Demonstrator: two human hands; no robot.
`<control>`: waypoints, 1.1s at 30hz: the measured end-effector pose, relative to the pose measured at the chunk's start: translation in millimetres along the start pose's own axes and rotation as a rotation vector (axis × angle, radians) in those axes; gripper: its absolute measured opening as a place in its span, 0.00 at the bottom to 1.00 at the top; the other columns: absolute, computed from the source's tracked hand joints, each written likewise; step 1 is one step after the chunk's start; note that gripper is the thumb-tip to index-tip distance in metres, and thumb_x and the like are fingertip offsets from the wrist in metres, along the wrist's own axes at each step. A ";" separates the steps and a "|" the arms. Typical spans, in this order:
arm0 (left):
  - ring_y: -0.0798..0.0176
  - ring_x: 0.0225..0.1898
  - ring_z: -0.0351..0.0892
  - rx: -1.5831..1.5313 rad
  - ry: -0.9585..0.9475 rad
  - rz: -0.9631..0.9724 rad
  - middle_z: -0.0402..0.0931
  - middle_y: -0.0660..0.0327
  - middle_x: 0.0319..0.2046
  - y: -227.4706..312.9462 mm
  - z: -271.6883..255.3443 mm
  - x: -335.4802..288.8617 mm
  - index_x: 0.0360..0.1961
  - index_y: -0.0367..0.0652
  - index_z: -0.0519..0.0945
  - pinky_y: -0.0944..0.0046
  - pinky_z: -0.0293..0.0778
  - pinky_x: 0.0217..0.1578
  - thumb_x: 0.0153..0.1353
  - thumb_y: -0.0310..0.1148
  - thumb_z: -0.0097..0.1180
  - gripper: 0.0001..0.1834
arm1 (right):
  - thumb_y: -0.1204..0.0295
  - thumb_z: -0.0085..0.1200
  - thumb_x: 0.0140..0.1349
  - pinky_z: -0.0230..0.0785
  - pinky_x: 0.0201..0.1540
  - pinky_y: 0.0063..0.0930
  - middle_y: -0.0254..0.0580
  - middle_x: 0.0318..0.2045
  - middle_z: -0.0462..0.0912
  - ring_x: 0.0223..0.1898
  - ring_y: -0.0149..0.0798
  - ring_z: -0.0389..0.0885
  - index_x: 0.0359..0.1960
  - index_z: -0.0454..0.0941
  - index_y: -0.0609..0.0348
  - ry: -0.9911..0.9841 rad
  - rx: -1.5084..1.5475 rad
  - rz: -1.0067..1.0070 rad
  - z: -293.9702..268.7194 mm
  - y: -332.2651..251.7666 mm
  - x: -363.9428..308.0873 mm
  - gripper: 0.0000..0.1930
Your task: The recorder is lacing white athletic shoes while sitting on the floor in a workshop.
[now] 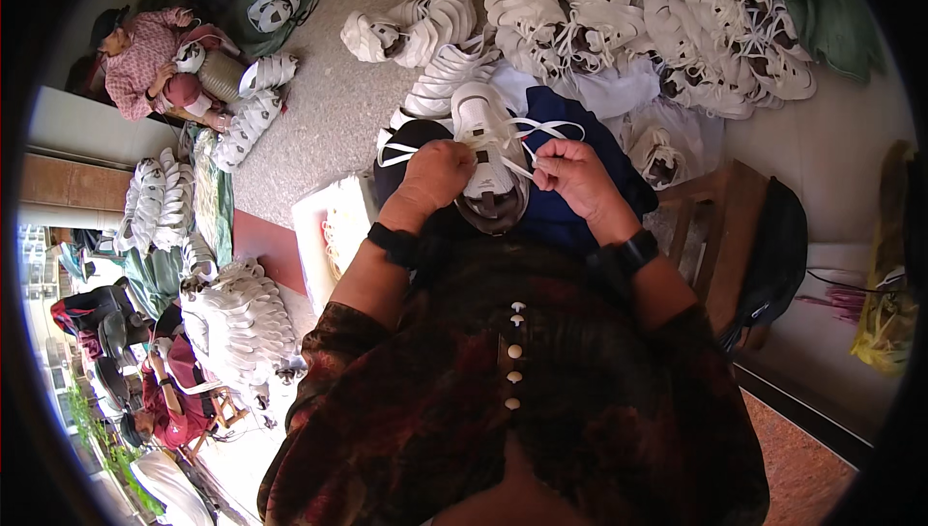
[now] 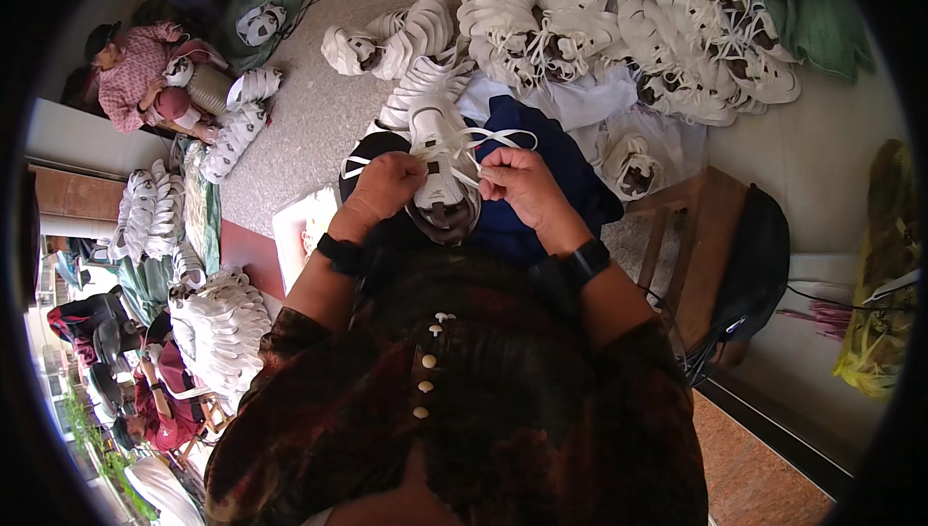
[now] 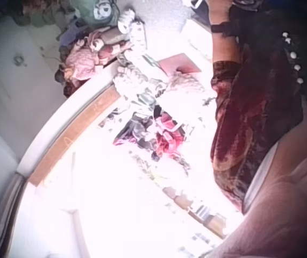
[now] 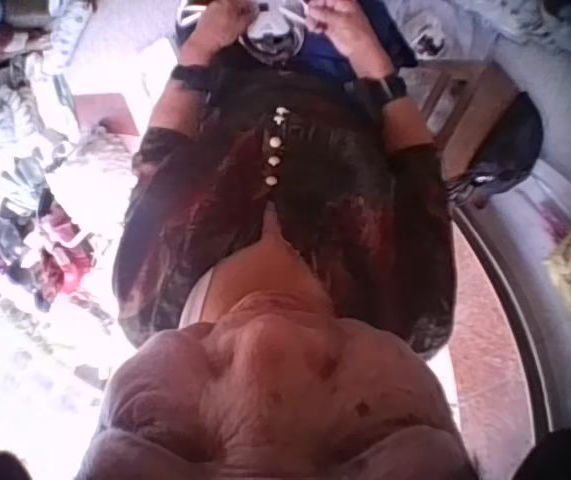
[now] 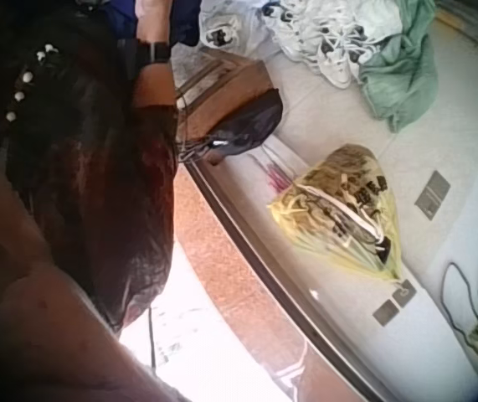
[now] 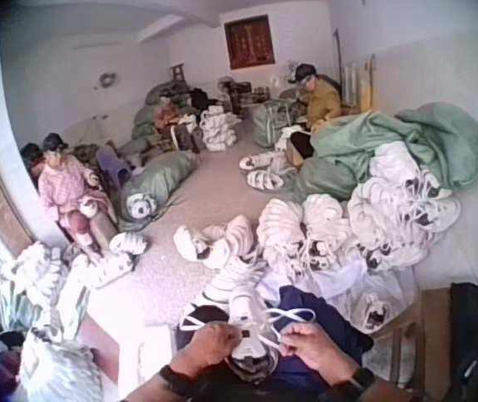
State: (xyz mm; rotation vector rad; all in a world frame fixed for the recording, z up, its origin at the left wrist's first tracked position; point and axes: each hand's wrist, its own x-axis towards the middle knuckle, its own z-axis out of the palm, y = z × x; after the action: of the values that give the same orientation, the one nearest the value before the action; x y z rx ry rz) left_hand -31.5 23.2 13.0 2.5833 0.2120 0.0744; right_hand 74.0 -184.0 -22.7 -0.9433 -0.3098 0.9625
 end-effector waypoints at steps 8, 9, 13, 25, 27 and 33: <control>0.46 0.32 0.78 0.390 -0.091 -0.186 0.78 0.47 0.26 14.7 6.9 11.5 0.23 0.38 0.80 0.54 0.74 0.36 0.48 0.33 0.47 0.12 | 0.76 0.52 0.57 0.64 0.26 0.20 0.38 0.21 0.76 0.22 0.30 0.74 0.30 0.74 0.63 0.020 0.024 0.023 -2.0 -0.9 -2.7 0.03; 0.45 0.31 0.78 0.393 -0.077 -0.175 0.77 0.47 0.25 14.1 6.3 11.4 0.22 0.39 0.80 0.53 0.74 0.35 0.50 0.34 0.46 0.12 | 0.77 0.52 0.56 0.65 0.27 0.21 0.38 0.21 0.76 0.22 0.31 0.74 0.30 0.74 0.64 0.016 0.035 0.028 -2.7 -0.8 -1.8 0.03; 0.45 0.30 0.78 0.396 -0.084 -0.194 0.77 0.47 0.25 13.3 9.2 11.5 0.22 0.39 0.80 0.52 0.74 0.34 0.50 0.34 0.47 0.12 | 0.77 0.52 0.56 0.65 0.26 0.21 0.37 0.21 0.76 0.22 0.31 0.74 0.30 0.74 0.64 0.013 0.046 0.016 -3.8 0.3 -0.5 0.03; 0.53 0.29 0.75 -0.362 0.230 0.150 0.76 0.58 0.22 -22.0 26.8 4.3 0.20 0.41 0.77 0.59 0.70 0.32 0.43 0.25 0.58 0.02 | 0.78 0.52 0.56 0.65 0.26 0.21 0.38 0.22 0.76 0.22 0.32 0.75 0.31 0.74 0.64 -0.011 0.066 -0.006 -6.0 4.1 0.5 0.02; 0.55 0.30 0.75 -0.349 0.203 0.128 0.76 0.58 0.23 -18.8 24.4 5.0 0.21 0.42 0.78 0.59 0.70 0.31 0.44 0.26 0.58 0.01 | 0.78 0.52 0.56 0.66 0.27 0.21 0.39 0.22 0.77 0.22 0.32 0.75 0.31 0.74 0.63 -0.006 0.066 -0.014 -7.1 3.5 0.2 0.03; 0.57 0.28 0.74 -0.099 0.214 0.090 0.72 0.58 0.23 -12.3 11.3 -5.2 0.20 0.40 0.76 0.60 0.71 0.29 0.46 0.25 0.57 0.03 | 0.77 0.52 0.56 0.66 0.27 0.22 0.39 0.23 0.77 0.23 0.33 0.76 0.32 0.75 0.62 -0.009 0.070 -0.034 -7.0 2.7 -0.2 0.03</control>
State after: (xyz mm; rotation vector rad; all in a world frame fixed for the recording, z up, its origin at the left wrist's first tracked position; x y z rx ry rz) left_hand -37.2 26.9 -3.1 2.4835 0.1651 0.3855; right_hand 76.6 -187.4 -28.9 -0.8672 -0.2968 0.9411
